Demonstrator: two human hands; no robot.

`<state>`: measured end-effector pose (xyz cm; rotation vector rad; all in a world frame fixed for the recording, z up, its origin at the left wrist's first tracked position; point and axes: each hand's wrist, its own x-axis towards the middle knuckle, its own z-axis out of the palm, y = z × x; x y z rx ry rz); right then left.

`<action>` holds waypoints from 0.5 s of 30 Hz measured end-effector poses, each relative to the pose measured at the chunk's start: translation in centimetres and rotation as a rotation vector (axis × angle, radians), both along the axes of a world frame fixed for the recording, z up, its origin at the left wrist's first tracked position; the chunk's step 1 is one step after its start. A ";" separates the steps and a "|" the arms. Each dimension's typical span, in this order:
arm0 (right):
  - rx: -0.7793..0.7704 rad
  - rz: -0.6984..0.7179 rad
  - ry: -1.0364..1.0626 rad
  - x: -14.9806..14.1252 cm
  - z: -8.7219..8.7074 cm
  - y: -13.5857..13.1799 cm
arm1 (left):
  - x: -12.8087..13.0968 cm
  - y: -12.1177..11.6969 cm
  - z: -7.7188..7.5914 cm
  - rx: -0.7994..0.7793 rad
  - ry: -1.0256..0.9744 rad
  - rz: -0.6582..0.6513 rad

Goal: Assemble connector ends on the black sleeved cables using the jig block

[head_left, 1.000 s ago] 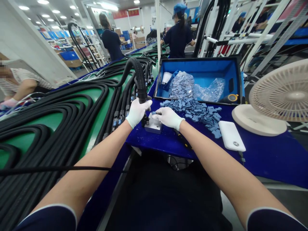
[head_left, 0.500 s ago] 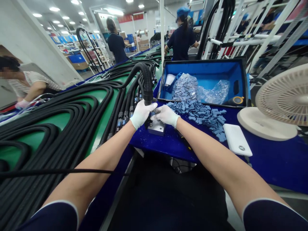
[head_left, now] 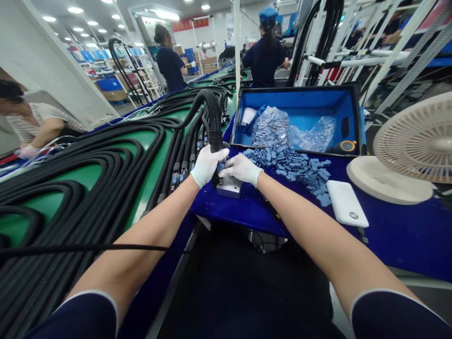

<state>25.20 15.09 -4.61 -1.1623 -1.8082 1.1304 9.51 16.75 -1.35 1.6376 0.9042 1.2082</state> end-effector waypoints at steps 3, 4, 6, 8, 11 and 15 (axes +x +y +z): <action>-0.031 -0.018 -0.035 0.2 0.3 0.1 | 0.1 -0.4 0.5 0.011 0.040 -0.024; -0.033 -0.014 -0.055 0.3 0.4 0.0 | -0.3 -0.6 0.8 0.019 0.043 -0.020; -0.017 0.011 -0.097 0.6 0.4 -0.3 | -2.3 -1.1 1.1 0.023 -0.010 0.031; 0.019 0.030 -0.106 0.9 0.4 -0.8 | -6.1 -2.0 1.3 0.022 -0.088 0.144; 0.054 0.030 -0.086 1.1 -0.1 -1.3 | -14.6 -5.3 1.0 -0.027 -0.017 0.362; 0.053 -0.012 -0.156 0.8 -0.6 -1.4 | -25.3 -13.1 0.3 -0.331 0.473 0.539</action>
